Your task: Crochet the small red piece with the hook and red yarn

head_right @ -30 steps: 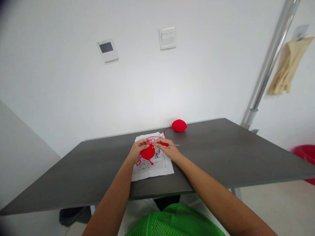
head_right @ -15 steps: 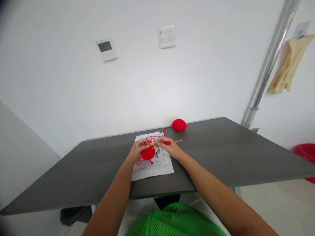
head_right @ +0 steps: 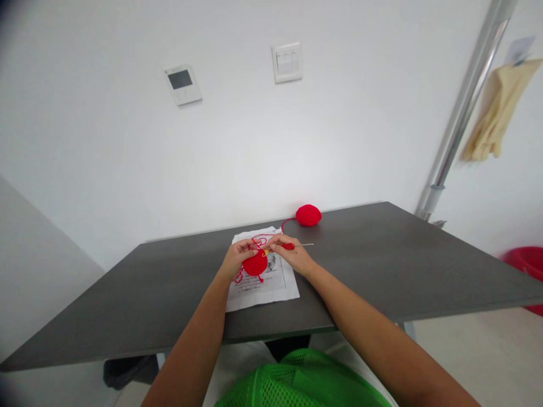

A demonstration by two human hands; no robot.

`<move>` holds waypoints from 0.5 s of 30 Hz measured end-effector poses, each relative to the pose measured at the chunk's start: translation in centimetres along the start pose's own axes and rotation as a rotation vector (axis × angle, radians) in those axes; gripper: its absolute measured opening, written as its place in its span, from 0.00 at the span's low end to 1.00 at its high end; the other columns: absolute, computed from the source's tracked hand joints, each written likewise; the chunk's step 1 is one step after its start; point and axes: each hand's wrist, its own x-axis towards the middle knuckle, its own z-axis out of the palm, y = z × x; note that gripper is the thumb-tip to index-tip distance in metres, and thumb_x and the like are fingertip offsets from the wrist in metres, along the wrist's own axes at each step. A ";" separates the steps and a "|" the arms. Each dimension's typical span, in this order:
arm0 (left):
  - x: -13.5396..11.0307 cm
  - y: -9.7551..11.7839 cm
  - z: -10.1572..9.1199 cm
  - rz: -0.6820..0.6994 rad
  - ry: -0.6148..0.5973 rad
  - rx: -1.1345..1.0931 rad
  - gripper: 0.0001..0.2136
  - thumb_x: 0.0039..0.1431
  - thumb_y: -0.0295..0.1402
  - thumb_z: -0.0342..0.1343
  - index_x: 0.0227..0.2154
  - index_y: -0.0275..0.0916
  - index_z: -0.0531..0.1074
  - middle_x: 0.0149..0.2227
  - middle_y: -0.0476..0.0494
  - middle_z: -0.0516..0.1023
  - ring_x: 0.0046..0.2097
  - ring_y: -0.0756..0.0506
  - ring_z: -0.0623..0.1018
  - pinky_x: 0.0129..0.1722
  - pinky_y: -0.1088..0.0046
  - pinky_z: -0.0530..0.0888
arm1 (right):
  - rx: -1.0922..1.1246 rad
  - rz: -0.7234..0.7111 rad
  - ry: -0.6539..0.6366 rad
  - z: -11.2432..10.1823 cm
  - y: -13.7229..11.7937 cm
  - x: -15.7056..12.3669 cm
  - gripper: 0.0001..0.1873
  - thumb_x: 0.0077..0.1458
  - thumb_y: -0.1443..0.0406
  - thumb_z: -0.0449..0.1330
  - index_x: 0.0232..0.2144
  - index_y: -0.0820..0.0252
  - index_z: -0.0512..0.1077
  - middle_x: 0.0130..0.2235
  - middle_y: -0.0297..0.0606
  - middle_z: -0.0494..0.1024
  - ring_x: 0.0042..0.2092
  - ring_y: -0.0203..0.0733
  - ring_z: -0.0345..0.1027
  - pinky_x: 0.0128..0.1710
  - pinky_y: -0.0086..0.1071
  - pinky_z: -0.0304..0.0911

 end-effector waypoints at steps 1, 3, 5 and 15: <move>0.0 0.0 0.0 -0.002 0.004 -0.004 0.16 0.37 0.31 0.63 0.35 0.34 0.75 0.26 0.47 0.74 0.28 0.50 0.71 0.30 0.75 0.66 | 0.005 -0.001 0.005 0.0 0.1 0.0 0.11 0.54 0.59 0.56 0.32 0.61 0.73 0.34 0.39 0.76 0.39 0.41 0.70 0.42 0.36 0.64; 0.0 0.0 -0.1 -0.002 0.003 -0.011 0.17 0.37 0.31 0.63 0.35 0.34 0.75 0.26 0.47 0.74 0.27 0.50 0.71 0.29 0.75 0.66 | 0.018 -0.005 0.007 0.0 0.2 0.0 0.11 0.54 0.59 0.56 0.32 0.60 0.73 0.34 0.38 0.76 0.39 0.41 0.70 0.42 0.36 0.64; 0.0 0.0 -0.1 -0.003 -0.005 -0.014 0.17 0.37 0.31 0.63 0.36 0.34 0.74 0.26 0.47 0.74 0.28 0.50 0.71 0.29 0.75 0.66 | 0.016 -0.010 -0.003 0.0 0.2 0.0 0.11 0.54 0.59 0.56 0.33 0.60 0.73 0.34 0.39 0.76 0.39 0.41 0.70 0.42 0.37 0.64; 0.1 -0.1 -0.1 0.008 0.001 0.034 0.17 0.38 0.31 0.63 0.36 0.35 0.75 0.27 0.47 0.73 0.29 0.50 0.71 0.31 0.74 0.67 | -0.111 -0.063 -0.027 -0.2 -0.7 0.0 0.11 0.55 0.60 0.55 0.32 0.60 0.74 0.33 0.38 0.76 0.38 0.42 0.69 0.40 0.35 0.63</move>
